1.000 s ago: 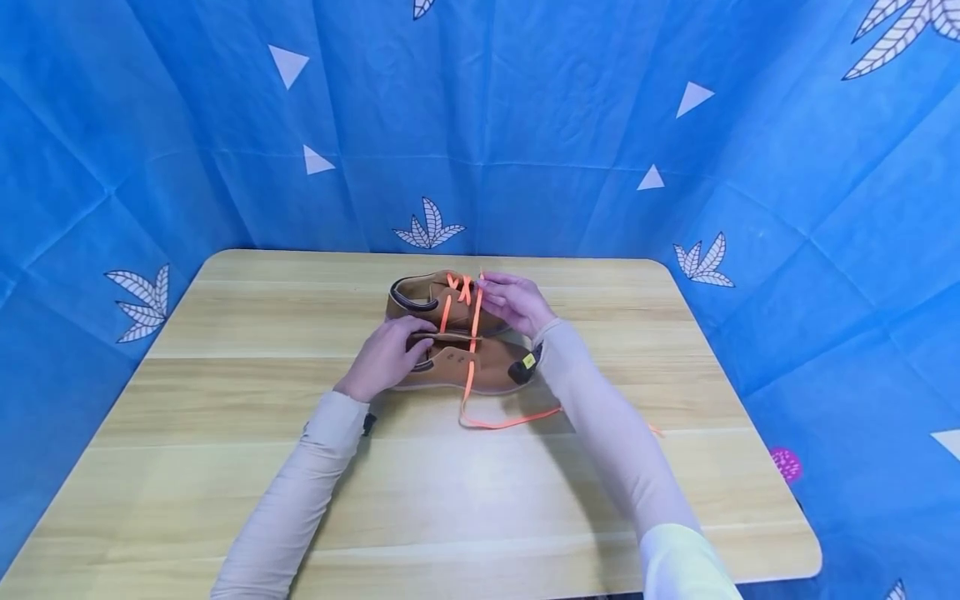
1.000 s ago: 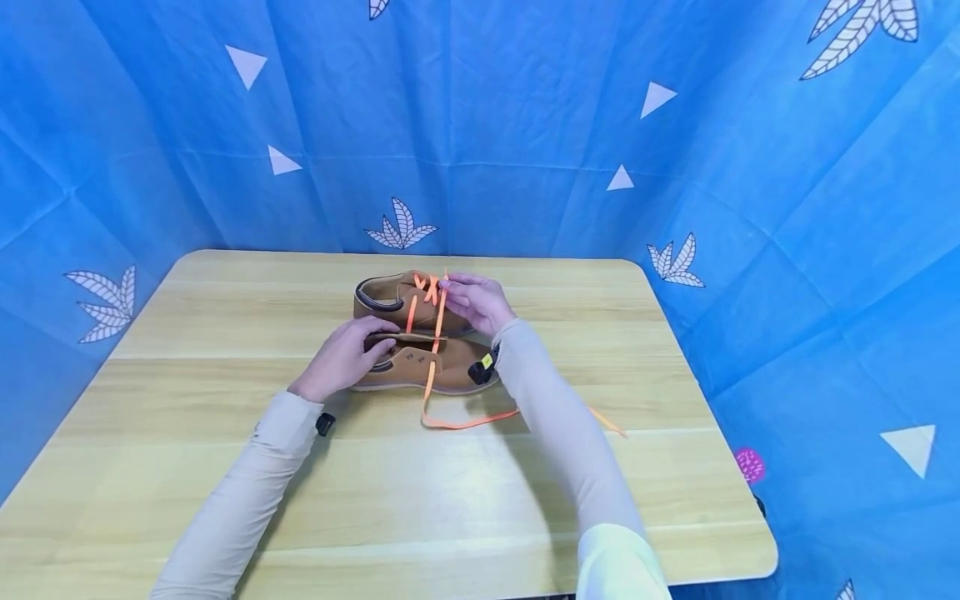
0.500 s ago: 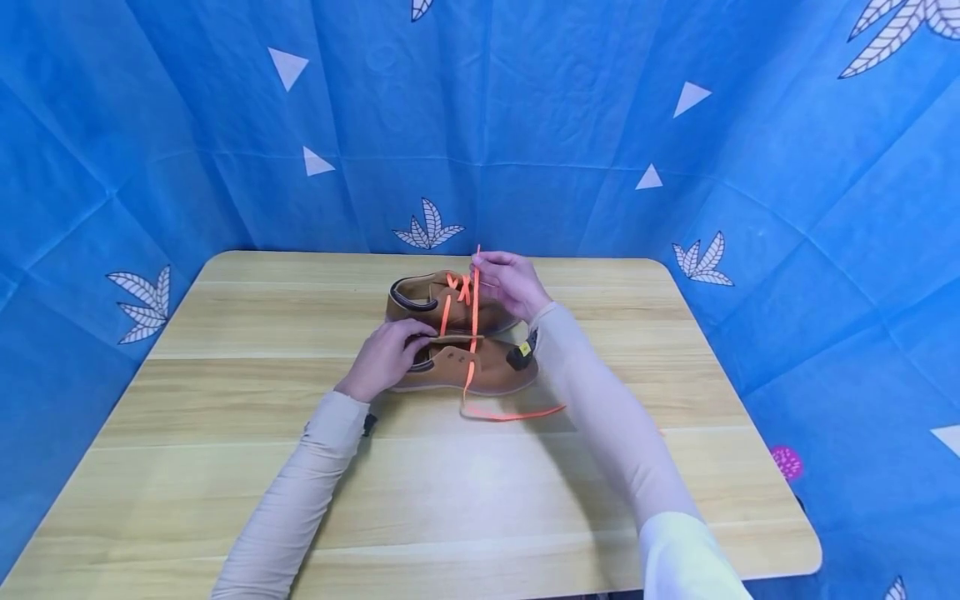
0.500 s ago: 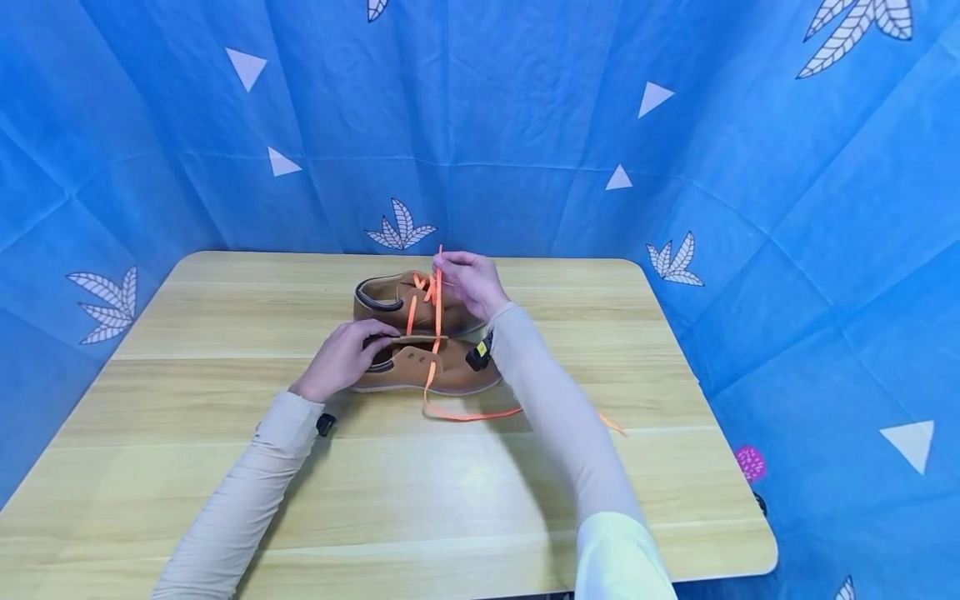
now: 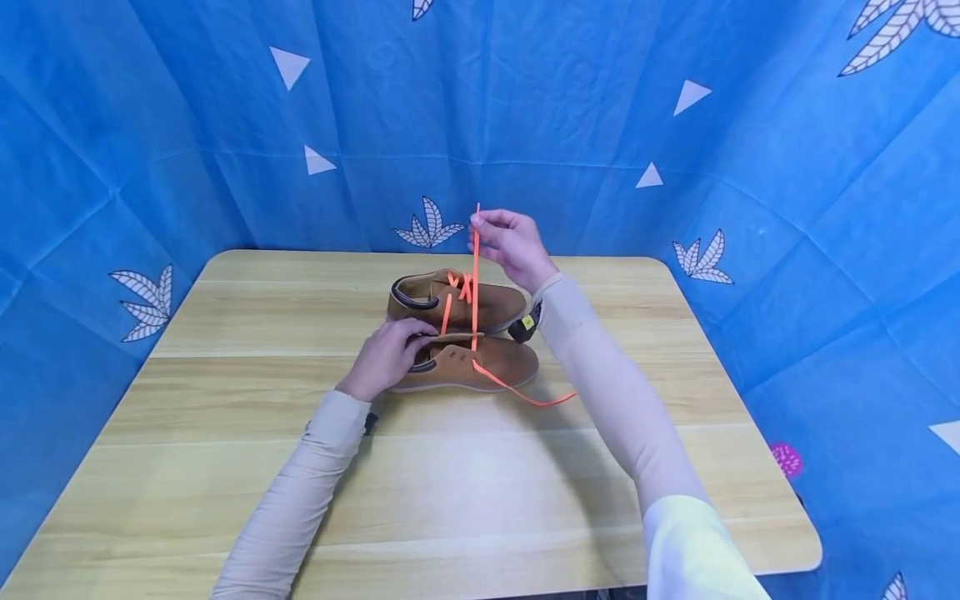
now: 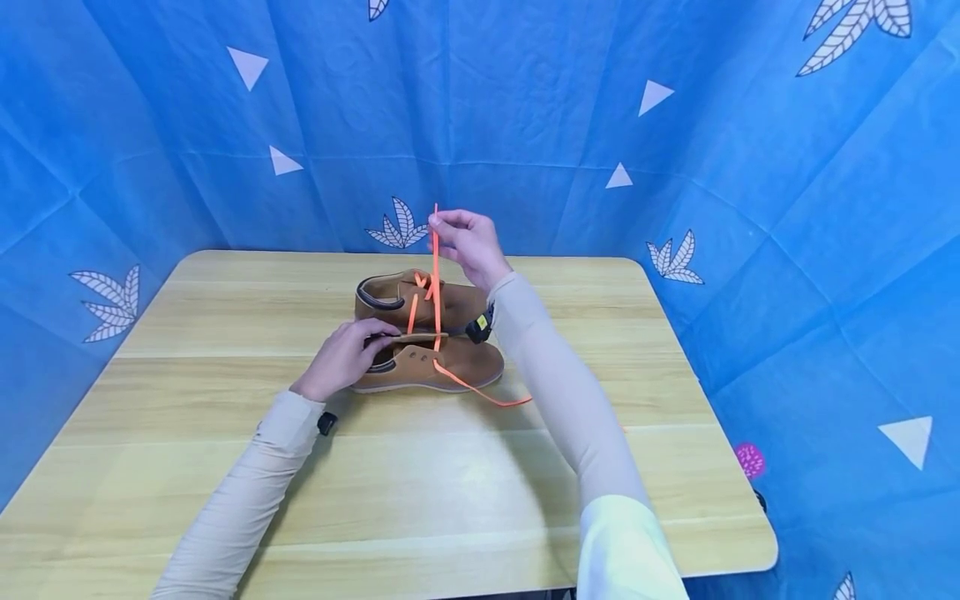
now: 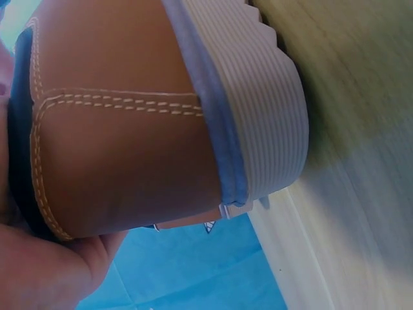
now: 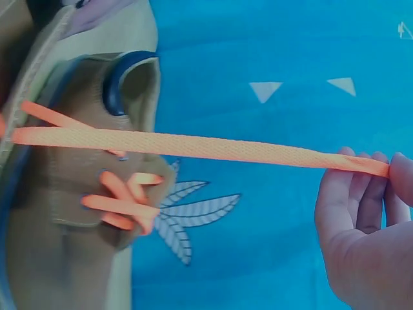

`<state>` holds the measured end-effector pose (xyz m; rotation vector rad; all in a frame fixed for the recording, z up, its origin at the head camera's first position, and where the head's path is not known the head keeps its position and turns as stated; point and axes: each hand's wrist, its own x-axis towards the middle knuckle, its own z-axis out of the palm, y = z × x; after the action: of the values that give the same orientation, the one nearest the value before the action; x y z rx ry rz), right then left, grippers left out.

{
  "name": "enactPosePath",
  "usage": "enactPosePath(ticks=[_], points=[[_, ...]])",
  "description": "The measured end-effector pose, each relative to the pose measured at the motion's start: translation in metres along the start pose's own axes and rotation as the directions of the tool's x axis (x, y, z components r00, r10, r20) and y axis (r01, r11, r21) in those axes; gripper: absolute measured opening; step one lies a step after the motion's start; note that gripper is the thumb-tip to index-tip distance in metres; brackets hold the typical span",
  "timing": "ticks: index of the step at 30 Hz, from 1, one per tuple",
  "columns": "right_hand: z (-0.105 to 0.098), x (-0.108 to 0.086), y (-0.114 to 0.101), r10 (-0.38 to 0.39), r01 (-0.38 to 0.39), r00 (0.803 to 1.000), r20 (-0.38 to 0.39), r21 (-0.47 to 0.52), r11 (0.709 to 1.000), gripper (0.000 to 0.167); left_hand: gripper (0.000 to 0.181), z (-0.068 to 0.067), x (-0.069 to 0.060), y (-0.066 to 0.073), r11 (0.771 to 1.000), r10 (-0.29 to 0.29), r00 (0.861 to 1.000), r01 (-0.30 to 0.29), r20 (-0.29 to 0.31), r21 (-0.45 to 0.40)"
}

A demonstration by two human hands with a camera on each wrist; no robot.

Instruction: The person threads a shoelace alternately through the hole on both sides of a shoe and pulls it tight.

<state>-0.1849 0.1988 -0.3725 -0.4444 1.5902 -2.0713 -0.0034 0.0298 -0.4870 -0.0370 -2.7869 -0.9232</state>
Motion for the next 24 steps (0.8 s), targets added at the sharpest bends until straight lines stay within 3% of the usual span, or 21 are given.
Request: enactPosePath(ticks=[8,13,24], points=[[0.011,-0.008,-0.016,-0.089,0.091,0.996,0.032,-0.05,0.995,0.007,0.021,-0.001,-0.001,0.0,1.0,-0.011,1.0,0.011,0.006,0.0],[0.012,-0.011,-0.021,-0.102,0.105,0.994,0.04,-0.086,0.991,0.012,0.022,0.0,-0.001,0.002,1.0,-0.015,1.0,0.015,0.014,-0.007],[0.017,-0.015,-0.036,-0.128,0.132,0.989,0.078,-0.045,0.99,0.008,0.021,-0.002,0.001,0.001,1.0,-0.018,1.0,0.019,0.021,-0.025]])
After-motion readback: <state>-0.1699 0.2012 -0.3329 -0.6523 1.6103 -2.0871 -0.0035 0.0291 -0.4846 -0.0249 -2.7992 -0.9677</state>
